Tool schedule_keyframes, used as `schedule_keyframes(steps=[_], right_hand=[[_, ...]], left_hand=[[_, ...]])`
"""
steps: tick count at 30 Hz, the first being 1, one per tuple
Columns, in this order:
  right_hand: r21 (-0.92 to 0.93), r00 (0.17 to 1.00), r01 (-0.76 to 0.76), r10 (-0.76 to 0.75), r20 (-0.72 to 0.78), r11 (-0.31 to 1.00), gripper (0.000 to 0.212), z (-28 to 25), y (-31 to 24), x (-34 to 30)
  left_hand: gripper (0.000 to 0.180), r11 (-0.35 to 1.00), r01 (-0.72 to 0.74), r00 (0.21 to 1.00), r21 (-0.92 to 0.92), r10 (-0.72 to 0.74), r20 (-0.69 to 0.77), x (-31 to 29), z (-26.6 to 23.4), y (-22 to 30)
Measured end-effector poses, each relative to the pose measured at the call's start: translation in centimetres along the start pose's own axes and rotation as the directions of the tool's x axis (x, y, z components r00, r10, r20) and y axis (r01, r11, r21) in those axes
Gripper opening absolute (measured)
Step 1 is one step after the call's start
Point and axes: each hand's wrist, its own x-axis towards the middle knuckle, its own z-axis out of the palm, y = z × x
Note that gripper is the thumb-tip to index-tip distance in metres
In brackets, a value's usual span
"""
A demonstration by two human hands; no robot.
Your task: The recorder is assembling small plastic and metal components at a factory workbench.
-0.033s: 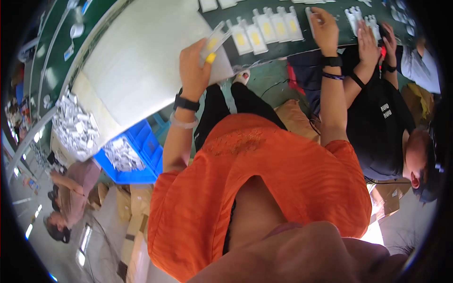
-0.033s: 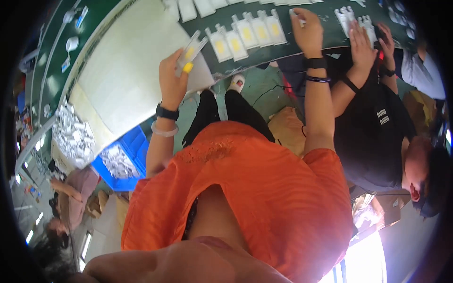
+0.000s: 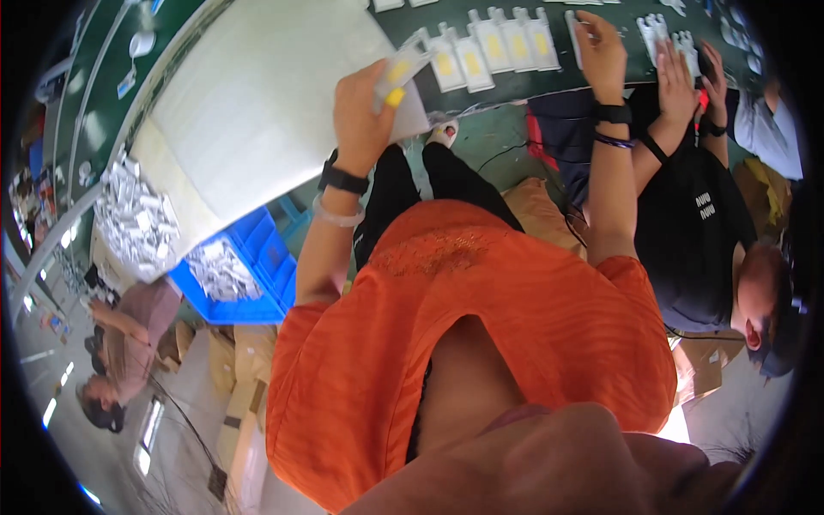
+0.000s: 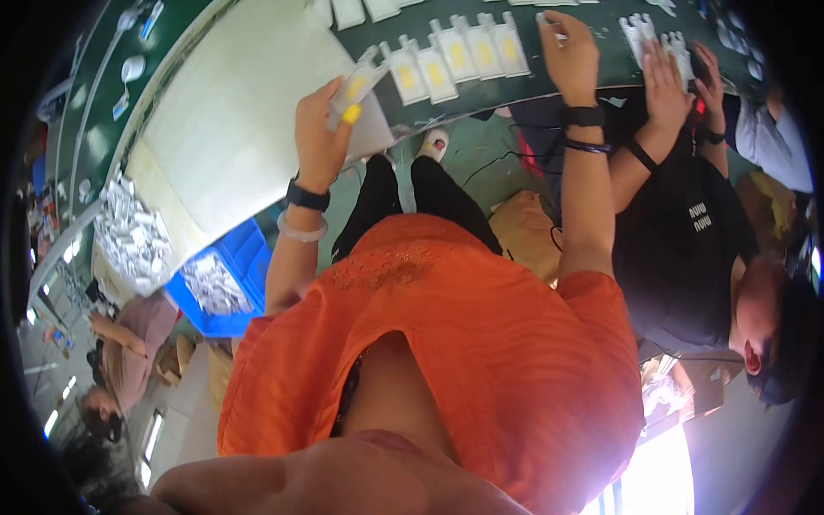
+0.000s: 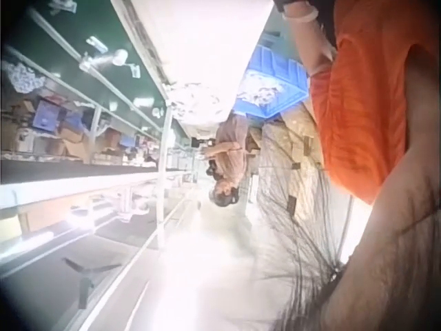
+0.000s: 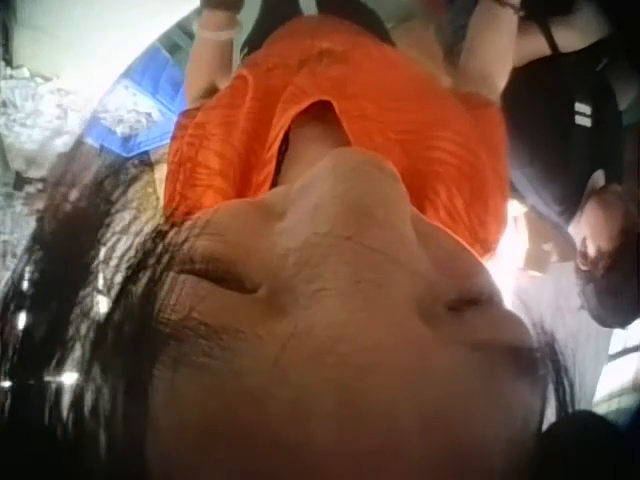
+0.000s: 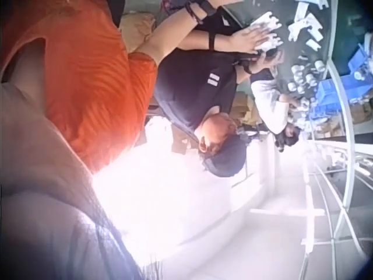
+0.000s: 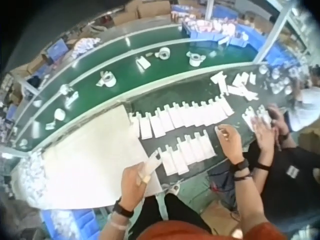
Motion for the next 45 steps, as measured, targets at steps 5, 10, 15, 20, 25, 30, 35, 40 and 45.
schedule_keyframes(steps=[5, 10, 15, 20, 25, 30, 35, 40, 45], right_hand=[[0.319, 0.908, -0.205, 0.057, 0.416, 0.925, 0.032, -0.5, -4.1, -3.6], [0.545, 0.734, -0.604, 0.140, 0.664, 0.582, 0.041, 1.2, -9.6, -8.7], [0.710, 0.721, -0.673, 0.395, 0.569, 0.206, 0.032, 2.9, -10.3, -11.9], [0.386, 0.936, -0.299, 0.346, -0.057, 0.873, 0.032, 0.2, -0.3, -6.4], [-0.100, 0.950, -0.272, 0.251, -0.186, 0.957, 0.038, -3.5, 9.3, -0.3], [-0.251, 0.974, -0.221, 0.202, -0.099, 0.942, 0.030, -2.3, 9.7, 1.1], [-0.195, 0.978, -0.210, 0.208, -0.034, 0.958, 0.028, -2.0, 9.3, 1.2], [-0.139, 0.993, -0.121, 0.119, -0.018, 0.983, 0.024, -0.4, 7.5, 0.0], [-0.314, 0.997, 0.039, -0.058, -0.051, 0.949, 0.014, -2.5, 4.4, -0.6]], left_hand=[[0.055, 0.971, -0.239, 0.970, -0.014, 0.239, 0.045, 0.7, 1.4, 1.9], [0.060, 0.975, -0.221, 0.974, 0.002, 0.221, 0.055, 0.3, 2.6, 4.4], [0.066, 0.971, -0.239, 0.967, -0.028, 0.240, 0.086, -0.4, 5.9, 7.7], [0.070, 0.973, -0.222, 0.968, -0.067, 0.228, 0.108, -0.2, 6.2, 7.0], [0.081, 0.970, -0.107, 0.982, 0.217, 0.069, 0.174, 1.8, 5.8, 3.6], [0.084, 0.943, -0.160, 0.972, 0.293, 0.098, 0.215, 3.1, 5.9, 2.1], [0.084, 0.947, -0.193, 0.961, 0.257, 0.129, 0.245, 3.7, 5.3, 1.3], [0.084, 0.956, -0.187, 0.945, 0.225, 0.113, 0.307, 4.2, 4.5, 1.1], [0.078, 0.982, -0.140, 0.948, 0.125, 0.097, 0.303, 4.5, 3.5, 2.5]])
